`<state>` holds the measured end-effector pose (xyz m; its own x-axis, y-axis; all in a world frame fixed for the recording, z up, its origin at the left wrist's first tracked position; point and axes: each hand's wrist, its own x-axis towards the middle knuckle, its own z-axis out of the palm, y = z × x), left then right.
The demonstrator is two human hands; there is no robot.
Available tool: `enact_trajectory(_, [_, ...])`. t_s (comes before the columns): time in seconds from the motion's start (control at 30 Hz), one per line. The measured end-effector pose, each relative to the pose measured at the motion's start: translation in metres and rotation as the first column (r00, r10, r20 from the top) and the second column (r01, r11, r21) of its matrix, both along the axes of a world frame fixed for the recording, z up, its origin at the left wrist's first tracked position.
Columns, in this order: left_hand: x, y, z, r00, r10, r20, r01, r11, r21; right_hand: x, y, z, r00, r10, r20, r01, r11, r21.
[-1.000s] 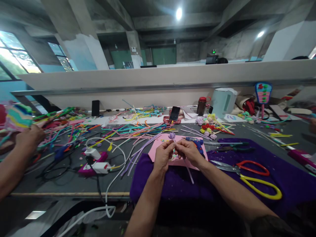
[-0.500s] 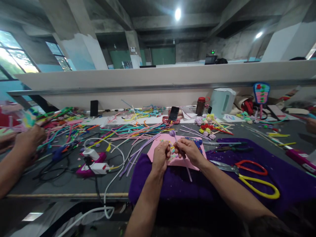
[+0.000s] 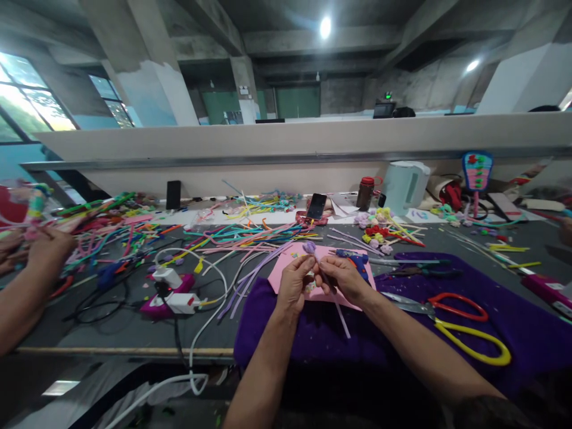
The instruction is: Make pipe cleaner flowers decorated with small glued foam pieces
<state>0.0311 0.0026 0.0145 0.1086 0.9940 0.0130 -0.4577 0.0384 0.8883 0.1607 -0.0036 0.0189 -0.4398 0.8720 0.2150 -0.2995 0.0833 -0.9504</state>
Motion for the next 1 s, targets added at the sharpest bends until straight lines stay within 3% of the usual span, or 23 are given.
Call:
enact_trajectory(0.1, [0.001, -0.002, 0.001, 0.996, -0.07, 0.056, 0.067, 0.996, 0.053, -0.002, 0.0, -0.001, 0.999, -0.013, 0.029, 0.013, 1.0, 0.002])
enact_trajectory(0.3, [0.004, -0.004, -0.001, 0.998, 0.024, 0.06, -0.028, 0.997, 0.069, -0.006, 0.001, -0.006, 0.994, -0.055, 0.096, 0.053, 0.998, 0.031])
enact_trajectory(0.73, [0.007, -0.007, 0.0, 0.993, 0.115, 0.004, -0.115, 0.988, 0.099, -0.01, 0.001, -0.01, 0.993, -0.046, 0.106, 0.043, 0.999, 0.025])
enact_trajectory(1.0, [0.006, -0.001, -0.006, 0.959, 0.273, -0.081, -0.259, 0.954, 0.154, -0.012, -0.001, -0.008, 0.946, -0.301, 0.118, 0.288, 0.95, 0.119])
